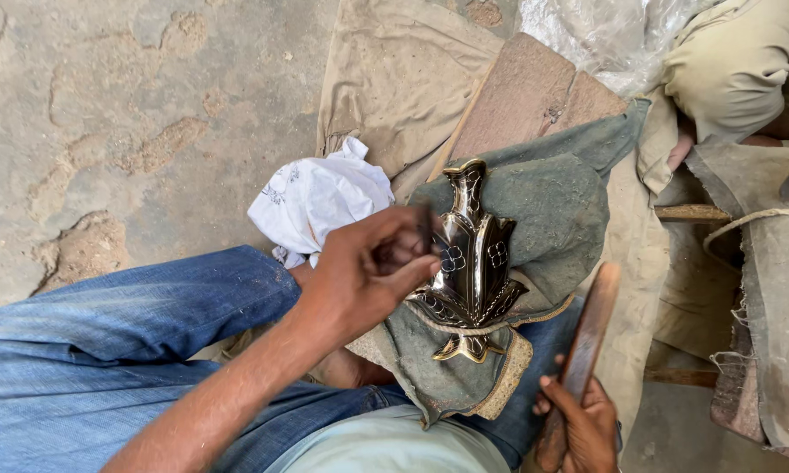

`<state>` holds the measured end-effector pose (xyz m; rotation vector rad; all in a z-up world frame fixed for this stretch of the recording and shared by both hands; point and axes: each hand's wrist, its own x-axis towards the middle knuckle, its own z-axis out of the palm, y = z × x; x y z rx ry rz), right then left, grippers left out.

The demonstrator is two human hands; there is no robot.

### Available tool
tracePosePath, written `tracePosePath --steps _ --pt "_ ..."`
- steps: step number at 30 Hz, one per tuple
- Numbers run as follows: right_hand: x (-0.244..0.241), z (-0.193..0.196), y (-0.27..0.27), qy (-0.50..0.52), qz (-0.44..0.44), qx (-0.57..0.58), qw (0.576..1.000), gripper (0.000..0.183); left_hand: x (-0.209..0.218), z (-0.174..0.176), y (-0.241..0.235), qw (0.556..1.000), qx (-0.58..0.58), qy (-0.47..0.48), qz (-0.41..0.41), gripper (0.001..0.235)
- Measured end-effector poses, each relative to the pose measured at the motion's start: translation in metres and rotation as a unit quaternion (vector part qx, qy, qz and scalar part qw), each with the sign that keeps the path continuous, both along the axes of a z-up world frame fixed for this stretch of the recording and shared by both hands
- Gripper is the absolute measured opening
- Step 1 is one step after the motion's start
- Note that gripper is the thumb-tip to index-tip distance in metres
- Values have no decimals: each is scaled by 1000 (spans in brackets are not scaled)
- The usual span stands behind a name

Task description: The person uses a chisel and wooden mallet to engrave decorative patterns into a silver-colored metal object shaped like a stylized flower or vessel. The object is held steady on a cloth pad on the lap while the person repeatedly strikes the chisel to create fine lines.

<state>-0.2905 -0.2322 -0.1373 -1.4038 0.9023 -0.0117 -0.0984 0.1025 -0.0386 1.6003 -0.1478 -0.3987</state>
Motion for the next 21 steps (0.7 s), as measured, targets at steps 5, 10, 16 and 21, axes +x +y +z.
tracePosePath --steps 5,10,16,21 --pt "31 59 7 -207 41 -54 976 55 20 12 -22 982 23 -176 -70 39" --pt "46 100 5 -210 155 101 960 55 35 17 -34 975 49 -179 -119 47" --pt "95 128 -13 -157 203 -57 965 38 39 19 -39 961 52 -233 -139 48" --pt "124 130 -40 -44 312 -114 942 42 37 23 -47 946 129 -245 -169 50"
